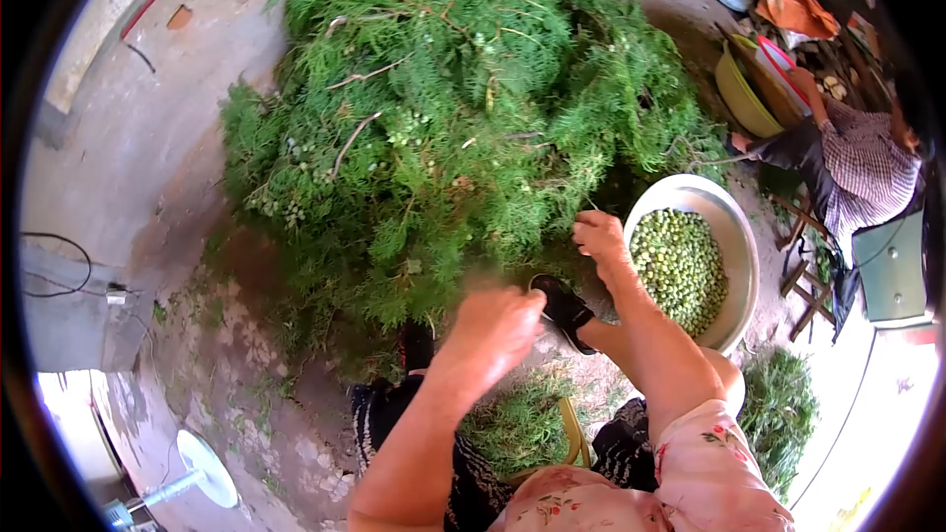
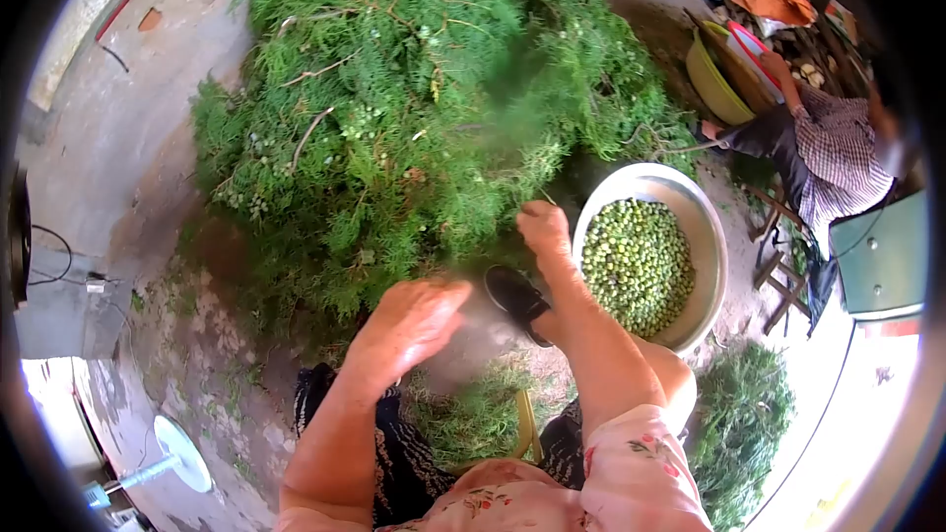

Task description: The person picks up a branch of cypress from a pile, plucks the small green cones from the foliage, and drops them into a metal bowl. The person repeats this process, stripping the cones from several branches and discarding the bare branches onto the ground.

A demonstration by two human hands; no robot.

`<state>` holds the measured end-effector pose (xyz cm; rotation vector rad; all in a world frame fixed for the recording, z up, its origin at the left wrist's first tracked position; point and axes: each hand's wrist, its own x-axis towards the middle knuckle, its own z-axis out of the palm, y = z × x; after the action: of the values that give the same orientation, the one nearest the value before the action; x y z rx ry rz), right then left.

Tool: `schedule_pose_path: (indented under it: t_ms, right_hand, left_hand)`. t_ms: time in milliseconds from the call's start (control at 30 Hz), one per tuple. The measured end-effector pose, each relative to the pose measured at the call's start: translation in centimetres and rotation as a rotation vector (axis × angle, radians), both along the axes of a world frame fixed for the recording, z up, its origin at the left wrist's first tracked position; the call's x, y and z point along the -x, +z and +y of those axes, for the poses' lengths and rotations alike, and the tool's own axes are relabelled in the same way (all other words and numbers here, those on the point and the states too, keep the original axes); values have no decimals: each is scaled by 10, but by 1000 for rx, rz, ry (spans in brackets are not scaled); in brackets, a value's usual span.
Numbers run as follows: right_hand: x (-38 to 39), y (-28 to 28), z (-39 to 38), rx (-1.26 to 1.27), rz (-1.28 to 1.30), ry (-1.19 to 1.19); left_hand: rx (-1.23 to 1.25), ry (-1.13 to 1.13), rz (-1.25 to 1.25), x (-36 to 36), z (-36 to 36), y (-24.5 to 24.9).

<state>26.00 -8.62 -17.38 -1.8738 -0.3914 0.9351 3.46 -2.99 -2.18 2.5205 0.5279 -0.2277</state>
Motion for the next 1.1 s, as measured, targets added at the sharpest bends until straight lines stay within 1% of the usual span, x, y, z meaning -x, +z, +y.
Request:
schedule_pose_path:
  t_ms: [33,100,167,200,300,333,367,433,467,500,533,567,633,667,700,733,767,833,867,967,1000,1100]
  right_hand:
    - [15,-3,14,-8,13,54]
    - [47,-3,38,-80,141,188]
    - [85,-6,63,-115,215,197]
    - [97,-7,73,-122,314,245]
    - [138,-20,108,-115,296,330]
    - [151,-22,118,-133,340,305]
    - [164,-22,126,-150,386,280]
    - [178,-34,143,-122,292,264]
    - [180,-55,155,-75,154,274]
    - [182,-66,163,-26,14,285]
    - [185,-77,166,-13,-365,270]
    - [184,-68,166,66,-495,332]
    - [175,-34,167,219,-756,457]
    - [168,-44,174,299,-772,461]
    - [162,-56,177,233,-814,419]
    - [153,-72,183,158,-849,370]
    - [144,-82,191,82,-884,320]
    - [134,-74,205,-53,-786,224]
    - [131,-77,213,-191,-839,159]
    - [124,-81,236,-143,-814,240]
    - [123,-80,240,-123,-779,322]
    - [121,-80,249,15,-886,552]
  left_hand:
    - [1,9,-51,2,-2,-7]
    - [-2,50,-192,5,-3,-17]
    - [-14,111,-358,11,-1,-22]
    - [-30,127,-362,12,3,-7]
    - [127,249,-409,16,9,3]
    - [129,250,-324,16,11,4]
    - [129,247,-362,17,12,7]
    - [129,239,-440,21,12,9]
    - [77,217,-423,21,12,6]
    - [75,219,-426,23,14,6]
    - [73,219,-428,26,15,9]
    - [68,220,-429,29,17,13]
    - [89,253,-278,31,21,20]
    - [83,258,-187,30,22,24]
    - [77,262,-95,30,24,24]
    - [19,260,-268,36,20,14]
    - [41,260,-285,39,19,12]
    - [82,261,-319,43,19,11]
    - [58,256,-343,44,17,12]
    - [52,264,-361,45,16,10]
    - [49,291,-367,46,19,11]
    - [49,352,-382,47,27,14]
